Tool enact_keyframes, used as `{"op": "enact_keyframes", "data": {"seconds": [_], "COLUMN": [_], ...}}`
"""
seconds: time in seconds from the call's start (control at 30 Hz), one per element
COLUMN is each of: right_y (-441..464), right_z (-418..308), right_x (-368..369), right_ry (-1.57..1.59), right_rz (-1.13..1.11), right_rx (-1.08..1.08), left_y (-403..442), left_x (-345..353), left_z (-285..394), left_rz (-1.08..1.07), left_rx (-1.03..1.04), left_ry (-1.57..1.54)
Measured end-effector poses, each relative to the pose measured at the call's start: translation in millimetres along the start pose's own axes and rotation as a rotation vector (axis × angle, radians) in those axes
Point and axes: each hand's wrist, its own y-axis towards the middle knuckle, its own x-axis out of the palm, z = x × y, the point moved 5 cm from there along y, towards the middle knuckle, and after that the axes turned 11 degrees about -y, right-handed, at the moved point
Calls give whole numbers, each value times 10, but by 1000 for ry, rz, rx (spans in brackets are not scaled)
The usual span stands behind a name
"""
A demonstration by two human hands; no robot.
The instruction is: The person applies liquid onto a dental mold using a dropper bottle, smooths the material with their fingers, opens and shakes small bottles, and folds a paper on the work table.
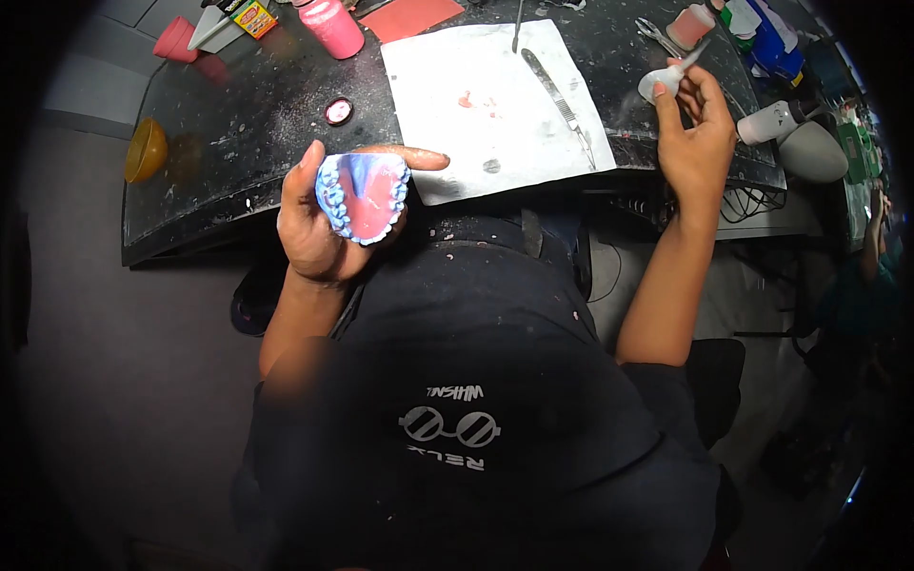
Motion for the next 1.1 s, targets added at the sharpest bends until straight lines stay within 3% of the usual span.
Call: {"op": "enact_keyframes", "data": {"seconds": [0.07, 0.2, 0.27, 0.33, 0.4, 0.53, 1.1], "right_y": [-28, -128, -278, -428, -711, -880, -850], "right_z": [29, -610, -1120, -1420, -1708, -1798, -1940], "right_x": [-19, -217, -285, -161, 82, 545, 556], "right_ry": [-78, -360, -362, -256, -346, -194, -46], "right_rz": [0, 252, 518, 166, -120, -386, -448], "right_rx": [21, -170, -582, -716, -731, -791, -935], "left_y": [-16, 5, 16, 27, 32, -3, 18], "left_x": [-19, 10, 5, 0, 41, -28, 102], "left_z": [-6, -18, -25, -45, -59, -82, -132], "left_rz": [17, 47, 54, 54, 47, 103, 112], "left_rx": [-1, -7, -15, -37, -51, -49, -90], "left_ry": [24, 38, 32, 22, 23, -65, -55]}}
